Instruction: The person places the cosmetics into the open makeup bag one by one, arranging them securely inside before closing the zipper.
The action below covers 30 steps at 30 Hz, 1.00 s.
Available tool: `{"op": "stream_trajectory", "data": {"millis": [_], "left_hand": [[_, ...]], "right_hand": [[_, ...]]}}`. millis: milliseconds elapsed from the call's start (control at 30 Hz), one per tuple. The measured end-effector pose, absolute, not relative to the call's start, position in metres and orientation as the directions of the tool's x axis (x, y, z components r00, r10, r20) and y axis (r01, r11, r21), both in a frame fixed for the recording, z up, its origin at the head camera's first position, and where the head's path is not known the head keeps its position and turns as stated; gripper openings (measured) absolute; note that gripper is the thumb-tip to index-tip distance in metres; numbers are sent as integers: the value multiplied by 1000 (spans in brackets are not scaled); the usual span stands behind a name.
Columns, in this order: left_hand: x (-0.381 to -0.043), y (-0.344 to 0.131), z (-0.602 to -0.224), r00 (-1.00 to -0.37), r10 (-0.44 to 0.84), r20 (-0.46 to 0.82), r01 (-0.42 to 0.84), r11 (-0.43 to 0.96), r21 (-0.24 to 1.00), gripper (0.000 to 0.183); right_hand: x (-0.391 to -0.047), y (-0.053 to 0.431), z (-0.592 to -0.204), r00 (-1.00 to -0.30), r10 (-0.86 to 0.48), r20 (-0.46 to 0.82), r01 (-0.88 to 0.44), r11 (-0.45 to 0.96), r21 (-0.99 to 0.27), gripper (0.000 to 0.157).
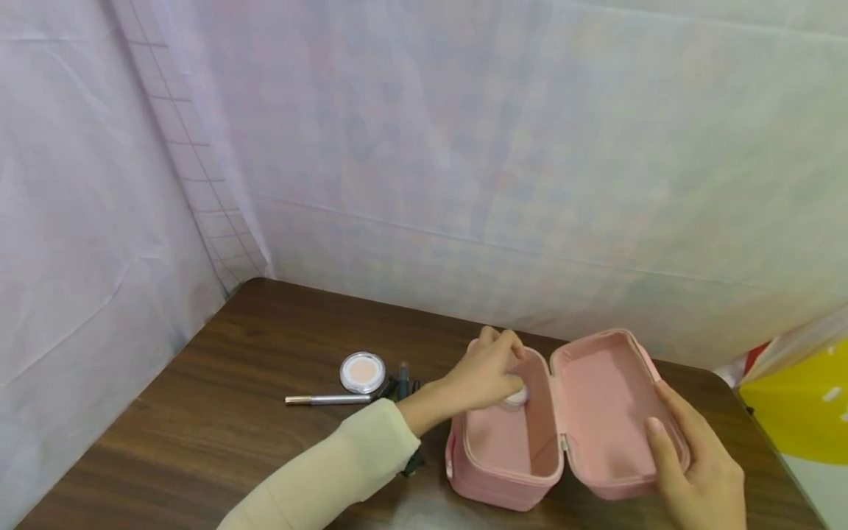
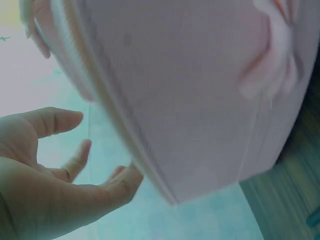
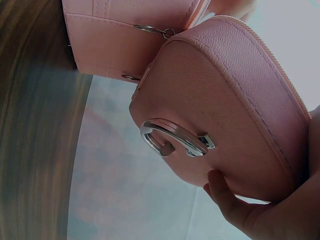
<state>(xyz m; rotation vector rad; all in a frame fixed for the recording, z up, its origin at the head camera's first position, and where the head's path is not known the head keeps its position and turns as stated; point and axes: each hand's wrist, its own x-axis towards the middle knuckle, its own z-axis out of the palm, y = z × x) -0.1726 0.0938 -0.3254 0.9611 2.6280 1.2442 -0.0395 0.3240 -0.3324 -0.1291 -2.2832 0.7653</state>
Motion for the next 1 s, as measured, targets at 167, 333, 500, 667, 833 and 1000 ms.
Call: {"op": "stream_trajectory", "data": {"millis": [167,333,500,667,833,1000], "left_hand": [[-179,74,-320,-782,571,249,540,422,729,29],[-187,51,-320,-756,584,297,566,352,746,29],[-193,29,-328,-719,608,337,595,287,751,27],[-197,6,-342,-730,590,345,578,265,772,28],[-201,-15,-351,-748,564,349,578,297,760,31],[-205,-35,-360,-766,545,341,572,336,748,32]], "right_hand": [[-40,324,-332,-737,297,606,-124,823,-554,45],[-40,325,-331,-747,305,591,-102,825,-555,45],[-41,325,-331,-752,311,581,-96,820,-564,45],[-40,325,-331,-751,324,576,-84,818,-569,45],[-38,324,-331,-748,327,578,-88,813,-575,45],[-37,323,-330,-747,332,576,-86,811,-579,44]]}}
